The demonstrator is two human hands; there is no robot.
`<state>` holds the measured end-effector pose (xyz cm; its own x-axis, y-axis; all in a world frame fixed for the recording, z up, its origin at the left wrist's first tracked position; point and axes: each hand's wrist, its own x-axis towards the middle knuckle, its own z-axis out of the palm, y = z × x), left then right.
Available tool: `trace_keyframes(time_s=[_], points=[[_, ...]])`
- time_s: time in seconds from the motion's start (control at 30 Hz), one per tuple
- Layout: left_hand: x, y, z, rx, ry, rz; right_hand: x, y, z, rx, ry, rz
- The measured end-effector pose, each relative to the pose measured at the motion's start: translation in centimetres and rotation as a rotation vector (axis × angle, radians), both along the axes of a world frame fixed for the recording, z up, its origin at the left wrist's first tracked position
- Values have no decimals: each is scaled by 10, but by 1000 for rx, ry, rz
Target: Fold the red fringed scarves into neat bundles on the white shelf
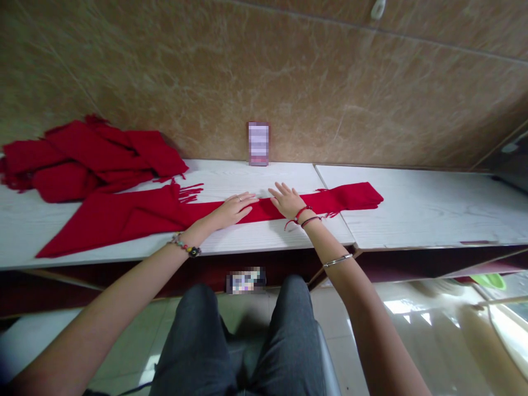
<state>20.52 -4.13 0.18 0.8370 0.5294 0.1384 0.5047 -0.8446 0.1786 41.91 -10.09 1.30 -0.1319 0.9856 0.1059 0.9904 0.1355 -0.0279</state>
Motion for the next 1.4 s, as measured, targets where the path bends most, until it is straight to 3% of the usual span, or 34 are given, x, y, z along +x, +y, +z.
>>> trace_keyframes(time_s=[0.13,0.27,0.47,0.63,0.77,0.97,1.1,1.17,1.3,1.4], points=[[-3,-2,0,10,108,181,-10,12,-10,-25,56,13],[-5,-4,3,-24,172,162,-4,13,-17,8,116,41],[-7,2,-3,-25,156,160,-3,4,-14,153,192,29],[-8,0,-1,-37,156,162,-8,-2,-14,-13,106,26],[-8,-6,6,-84,193,175,-10,-4,-14,24,105,55],[-7,-7,11,-103,212,168,-14,-4,-12,-58,41,63],[-7,-5,10,-73,180,157,-5,-8,-8,7,38,3],[-7,-5,10,-50,139,92,6,-17,-7,29,6,-47],[-5,-7,14,-91,172,-104,42,-45,-12,84,-87,-265],[-4,-6,13,-119,230,-134,69,-63,-21,83,-145,-404]])
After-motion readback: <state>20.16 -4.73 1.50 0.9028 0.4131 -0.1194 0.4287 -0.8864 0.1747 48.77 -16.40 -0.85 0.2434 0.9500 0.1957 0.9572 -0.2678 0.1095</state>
